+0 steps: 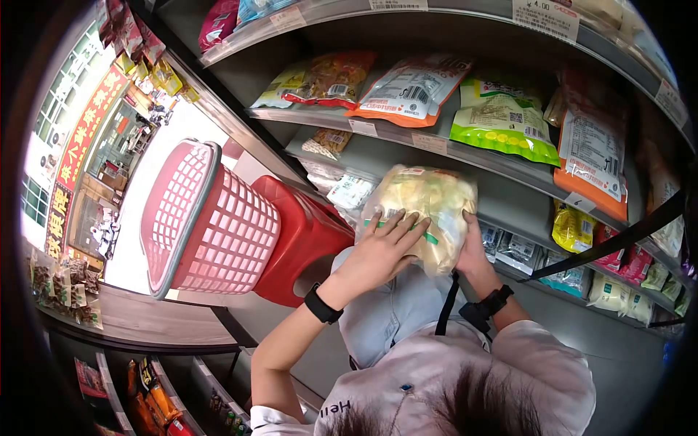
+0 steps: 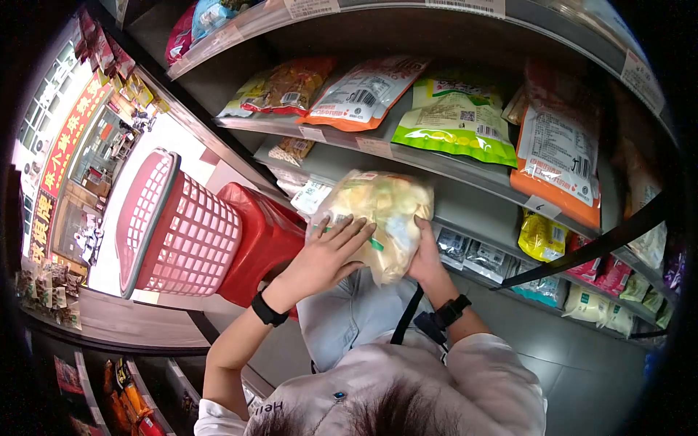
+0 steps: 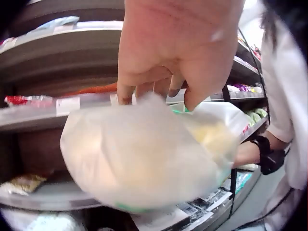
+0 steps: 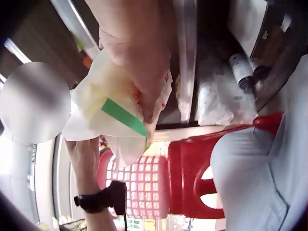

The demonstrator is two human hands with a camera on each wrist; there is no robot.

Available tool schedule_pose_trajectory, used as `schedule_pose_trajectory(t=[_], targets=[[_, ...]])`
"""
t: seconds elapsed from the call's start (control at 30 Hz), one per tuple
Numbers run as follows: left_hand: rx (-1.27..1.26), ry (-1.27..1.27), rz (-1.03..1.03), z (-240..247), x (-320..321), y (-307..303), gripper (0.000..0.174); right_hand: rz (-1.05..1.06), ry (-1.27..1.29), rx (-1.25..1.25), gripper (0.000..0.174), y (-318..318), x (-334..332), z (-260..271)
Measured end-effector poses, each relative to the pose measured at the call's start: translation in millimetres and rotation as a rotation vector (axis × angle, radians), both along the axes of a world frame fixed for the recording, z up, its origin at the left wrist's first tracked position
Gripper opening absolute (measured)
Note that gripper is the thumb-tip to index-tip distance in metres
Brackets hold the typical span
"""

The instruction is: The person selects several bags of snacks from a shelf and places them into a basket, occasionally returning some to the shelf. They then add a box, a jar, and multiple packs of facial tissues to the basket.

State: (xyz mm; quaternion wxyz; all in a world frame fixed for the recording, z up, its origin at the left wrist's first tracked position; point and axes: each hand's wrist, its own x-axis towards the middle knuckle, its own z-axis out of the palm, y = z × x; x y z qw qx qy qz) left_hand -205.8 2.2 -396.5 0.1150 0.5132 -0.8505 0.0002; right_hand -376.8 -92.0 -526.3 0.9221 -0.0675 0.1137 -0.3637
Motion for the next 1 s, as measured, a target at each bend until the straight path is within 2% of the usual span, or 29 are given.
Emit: schedule_pose_trajectory(t=[0.07, 0.17, 0.27, 0.33, 0.37, 0.43, 0.47, 0.6, 0.67, 0.7, 0.8, 0.83, 0.93, 1.0], targets=[[0.059, -0.087, 0.073, -11, -4, -3, 0.067, -0.023, 0.083, -0.012, 0.05, -25, -8, -1], [0.087, -0.028, 0.118, -30, 5, -13, 0.067, -0.039, 0.109, -0.066, 0.045, -74, -16, -15], [0.087, 0.005, 0.144, -43, 15, -15, 0.063, -0.252, 0.213, -0.039, 0.043, -124, -18, -29], [0.111, 0.022, 0.145, -49, 20, -8, 0.061, -0.228, 0.428, -0.233, 0.045, -193, -33, -105], [0.088, 0.028, 0.132, -53, 24, -3, 0.06, -0.215, 0.529, -0.334, 0.046, -214, -36, -127], [0.142, 0.042, 0.152, -55, 36, 8, 0.058, -0.384, 0.911, -0.625, 0.041, -216, -39, -103], [0.171, 0.052, 0.164, -56, 43, 14, 0.058, -0.438, 1.082, -0.72, 0.044, -210, -39, -85], [0.274, 0.198, 0.284, -55, 64, 34, 0.05, -0.278, 1.55, -0.904, 0.058, -152, -17, 21], [0.227, 0.228, 0.325, -63, 74, 38, 0.049, -0.142, 1.682, -1.058, 0.065, -132, 2, 47], [0.221, 0.251, 0.36, -65, 78, 37, 0.049, -0.082, 1.726, -1.146, 0.069, -126, 11, 53], [0.201, 0.352, 0.458, -76, 91, 30, 0.05, -0.026, 1.83, -1.649, 0.078, -138, 12, 9], [0.176, 0.402, 0.496, -79, 94, 26, 0.052, 0.087, 1.856, -1.538, 0.076, -136, 13, 18], [0.087, 0.559, 0.635, -102, 106, 3, 0.064, 0.048, 1.627, -1.522, 0.078, -149, -8, -1], [0.041, 0.605, 0.716, -126, 117, -18, 0.077, -0.08, 1.643, -1.558, 0.075, -127, -3, 17]])
